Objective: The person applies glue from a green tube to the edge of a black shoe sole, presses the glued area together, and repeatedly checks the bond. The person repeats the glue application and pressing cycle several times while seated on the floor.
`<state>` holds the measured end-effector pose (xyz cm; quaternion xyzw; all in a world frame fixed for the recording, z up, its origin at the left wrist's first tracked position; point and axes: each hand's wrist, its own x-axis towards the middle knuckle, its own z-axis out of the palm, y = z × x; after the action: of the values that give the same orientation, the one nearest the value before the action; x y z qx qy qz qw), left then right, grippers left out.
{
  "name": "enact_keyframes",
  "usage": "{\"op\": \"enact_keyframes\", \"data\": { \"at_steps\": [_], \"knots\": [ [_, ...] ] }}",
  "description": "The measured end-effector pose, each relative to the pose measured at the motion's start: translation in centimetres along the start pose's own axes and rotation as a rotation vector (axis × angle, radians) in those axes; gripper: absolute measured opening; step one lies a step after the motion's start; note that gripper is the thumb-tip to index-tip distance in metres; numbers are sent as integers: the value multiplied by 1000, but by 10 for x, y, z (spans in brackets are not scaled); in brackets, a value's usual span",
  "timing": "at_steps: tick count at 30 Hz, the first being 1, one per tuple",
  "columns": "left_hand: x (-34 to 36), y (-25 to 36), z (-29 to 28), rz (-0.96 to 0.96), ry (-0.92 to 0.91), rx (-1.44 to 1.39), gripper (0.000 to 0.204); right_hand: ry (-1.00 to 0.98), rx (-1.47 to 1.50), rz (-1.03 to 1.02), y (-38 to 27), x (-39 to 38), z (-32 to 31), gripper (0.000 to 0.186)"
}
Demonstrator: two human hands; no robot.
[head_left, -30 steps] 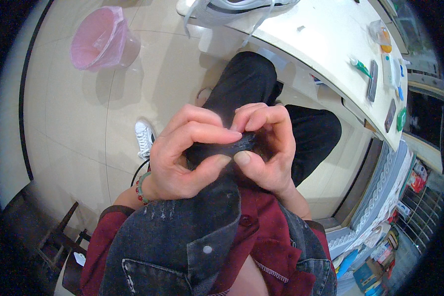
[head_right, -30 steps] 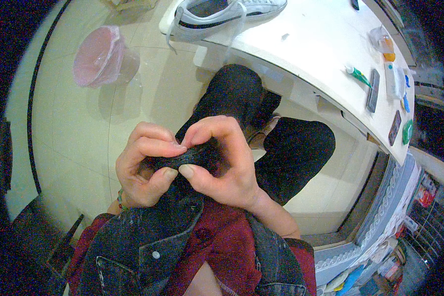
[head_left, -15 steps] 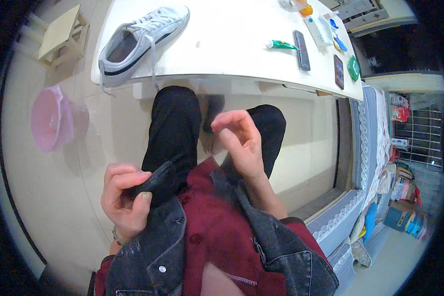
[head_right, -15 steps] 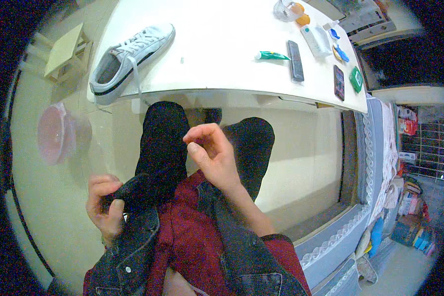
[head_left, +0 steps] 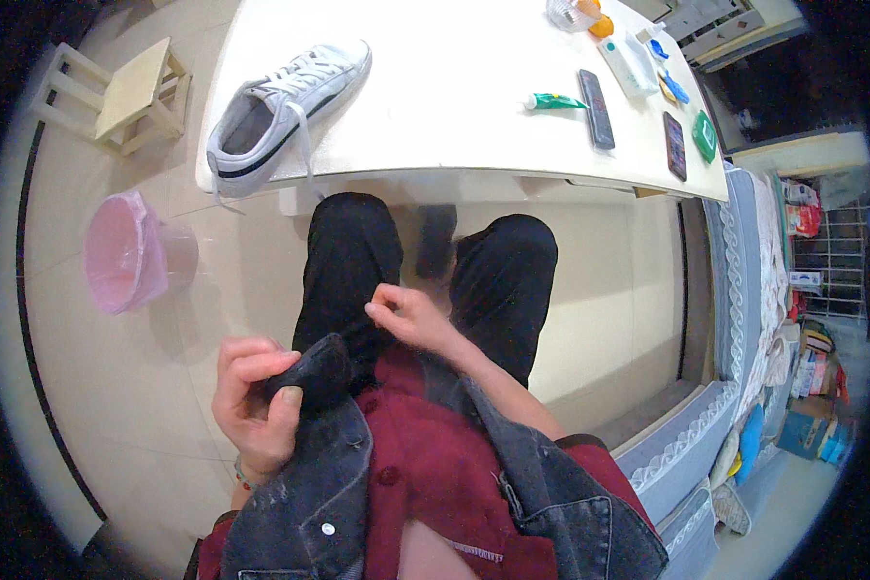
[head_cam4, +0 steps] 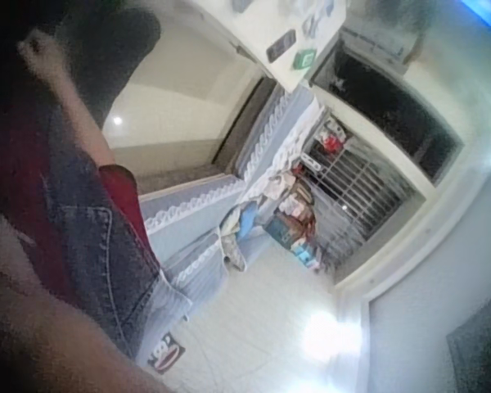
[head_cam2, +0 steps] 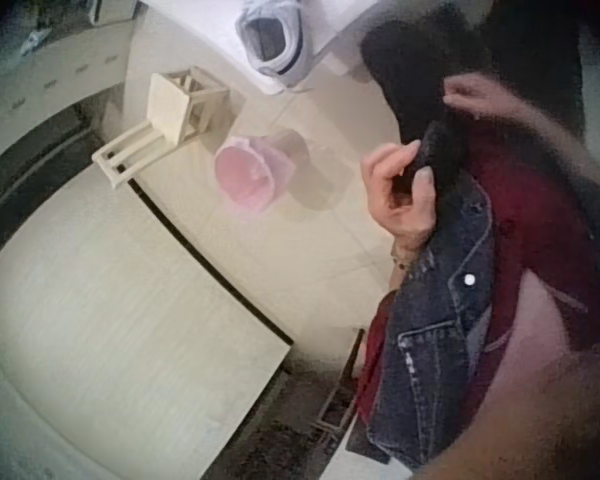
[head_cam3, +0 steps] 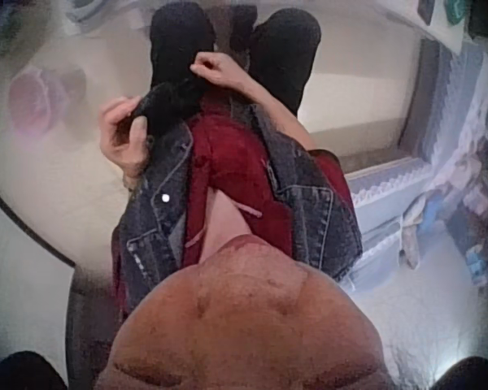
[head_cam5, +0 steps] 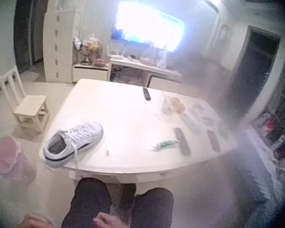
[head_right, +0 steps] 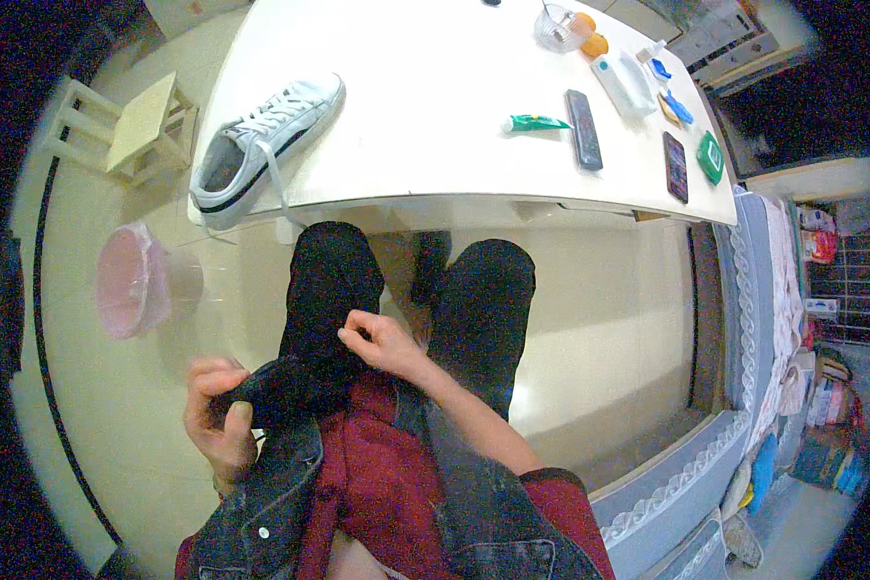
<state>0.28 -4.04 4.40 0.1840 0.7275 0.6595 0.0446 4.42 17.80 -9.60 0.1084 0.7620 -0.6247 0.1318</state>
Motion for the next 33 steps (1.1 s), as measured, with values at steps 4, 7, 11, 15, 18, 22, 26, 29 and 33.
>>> {"op": "enact_keyframes", "data": {
  "at_steps": [4, 7, 11, 15, 18, 22, 26, 29, 33],
  "knots": [
    [-3, -1, -7, 13, 40, 22, 25, -98, 83, -75, 13, 13, 16, 31],
    [-5, -2, -15, 20, 43, 20, 25, -111, 155, -58, 8, 21, 20, 33],
    [-9, -4, -25, 5, 82, -14, 25, -138, 220, -9, -2, 31, 25, 33],
    [-13, -5, -33, -1, 103, -7, 25, -187, 299, 16, -4, 37, 31, 33],
    [-15, -6, -35, -10, 114, 2, 25, -261, 294, 87, 2, 39, 34, 33],
    [-16, -4, -34, -11, 109, 22, 25, -433, 300, 120, 15, 31, 44, 31],
    [-15, -3, -31, -13, 103, 14, 25, -677, 136, 89, 27, 21, 48, 27],
    [-14, -1, -27, -6, 83, 9, 26, -721, -94, 76, 32, 19, 46, 24],
    [-12, 0, -22, -1, 67, 21, 26, -733, -148, 52, 37, 20, 45, 24]
  ]
}}
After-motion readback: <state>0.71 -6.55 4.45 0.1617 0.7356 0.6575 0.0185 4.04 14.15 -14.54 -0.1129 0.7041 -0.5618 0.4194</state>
